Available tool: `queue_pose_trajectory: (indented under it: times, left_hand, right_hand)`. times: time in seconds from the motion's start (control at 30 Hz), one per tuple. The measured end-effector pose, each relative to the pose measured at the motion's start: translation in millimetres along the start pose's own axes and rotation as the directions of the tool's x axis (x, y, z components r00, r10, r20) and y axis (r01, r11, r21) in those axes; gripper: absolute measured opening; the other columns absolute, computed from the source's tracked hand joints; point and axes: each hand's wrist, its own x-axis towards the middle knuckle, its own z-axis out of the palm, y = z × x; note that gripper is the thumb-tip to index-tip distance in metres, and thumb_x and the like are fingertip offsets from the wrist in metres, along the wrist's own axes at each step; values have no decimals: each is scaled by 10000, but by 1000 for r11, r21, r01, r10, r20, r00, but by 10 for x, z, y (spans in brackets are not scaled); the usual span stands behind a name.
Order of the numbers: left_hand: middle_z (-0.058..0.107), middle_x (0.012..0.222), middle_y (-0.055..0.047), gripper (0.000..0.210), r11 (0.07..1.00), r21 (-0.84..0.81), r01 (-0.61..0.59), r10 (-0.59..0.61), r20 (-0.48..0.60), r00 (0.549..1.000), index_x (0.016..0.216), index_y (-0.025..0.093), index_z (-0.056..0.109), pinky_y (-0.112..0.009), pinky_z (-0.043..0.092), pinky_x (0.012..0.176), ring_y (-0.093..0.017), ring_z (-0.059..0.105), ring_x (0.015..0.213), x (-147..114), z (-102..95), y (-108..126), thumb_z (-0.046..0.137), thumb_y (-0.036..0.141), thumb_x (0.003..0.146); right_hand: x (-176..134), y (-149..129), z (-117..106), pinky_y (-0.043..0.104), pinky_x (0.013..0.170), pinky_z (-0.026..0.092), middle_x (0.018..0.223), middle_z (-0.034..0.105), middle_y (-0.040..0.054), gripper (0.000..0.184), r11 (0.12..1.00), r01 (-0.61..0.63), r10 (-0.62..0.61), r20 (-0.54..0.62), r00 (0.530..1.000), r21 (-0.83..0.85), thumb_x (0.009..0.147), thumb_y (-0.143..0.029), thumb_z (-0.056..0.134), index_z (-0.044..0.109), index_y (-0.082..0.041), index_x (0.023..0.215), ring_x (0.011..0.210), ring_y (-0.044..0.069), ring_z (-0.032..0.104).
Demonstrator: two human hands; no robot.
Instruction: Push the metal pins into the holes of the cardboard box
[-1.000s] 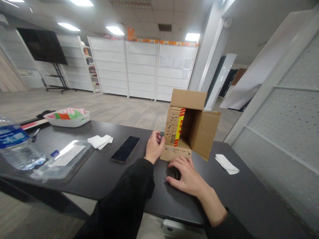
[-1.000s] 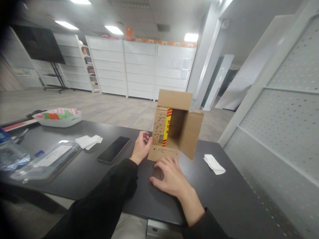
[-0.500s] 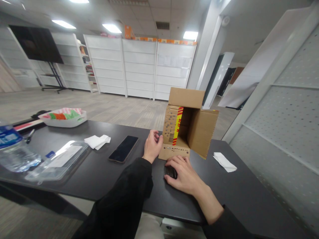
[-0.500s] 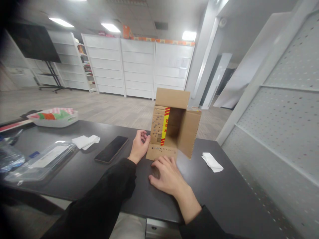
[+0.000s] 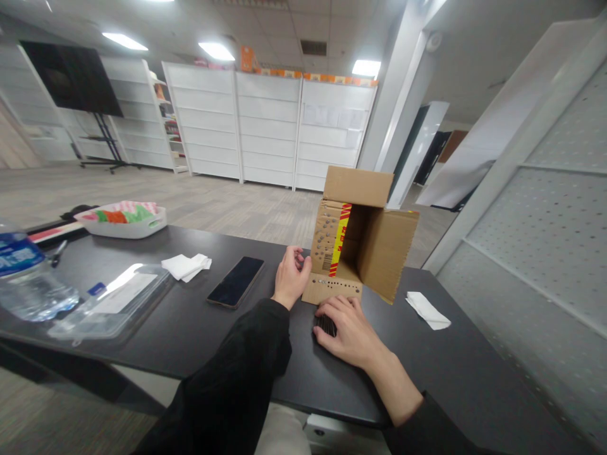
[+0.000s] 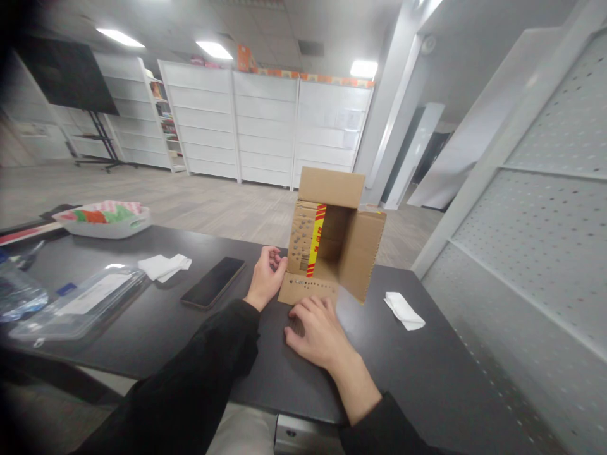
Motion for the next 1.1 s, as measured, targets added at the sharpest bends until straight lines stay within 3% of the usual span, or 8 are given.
queue_pose_trajectory:
  times: [0.23,0.4,0.53,0.67,0.8,1.1]
  left_hand:
    - [567,813,5,189,1000,-5,-4,4,-4,1000,1011,212,480,-244,448,687,-113,550,667,-4,6,15,537,302,855]
    - [569,817,6,192,1000,-8,-5,5,-5,1000,1016,215,479,-247,453,691,-114,551,667,-1,-2,25,538,300,854]
    - [576,827,5,203,1000,1,-4,4,-3,1000,1025,216,478,-246,452,687,-114,556,670,-1,1,14,541,311,857]
    - [576,827,3,198,1000,6,-1,1,-2,1000,1016,213,480,-247,453,688,-114,559,666,-3,-1,26,541,312,855]
    - [575,824,2,194,1000,8,0,0,2,1000,1016,212,481,-251,453,690,-116,559,663,-3,-3,32,535,308,856]
    - [576,817,2,201,1000,5,-2,2,-3,1000,1021,207,493,-251,459,692,-115,558,658,0,1,38,544,297,849]
  right_hand:
    - [39,6,-17,386,850,350,912,702,51,143,1000,9,-8,-63,998,18,937,-289,514,633,-215,908,920,216,591]
    - [72,103,46,349,790,400,837,692,53,265,998,49,-39,-214,976,43,997,-285,412,642,-207,893,830,196,616]
    - [116,204,127,334,777,449,878,699,55,241,982,23,48,-370,928,186,989,-313,437,641,-209,914,836,201,634]
    - [167,283,173,332,780,480,917,708,69,255,947,-46,208,-497,842,317,980,-350,448,652,-199,952,857,209,647]
    - [208,338,195,345,767,492,919,708,86,294,933,-119,297,-536,790,340,979,-372,433,661,-187,978,840,218,646]
    - [267,363,216,362,784,486,921,708,98,297,960,-90,232,-569,789,266,976,-356,420,665,-189,968,843,226,641]
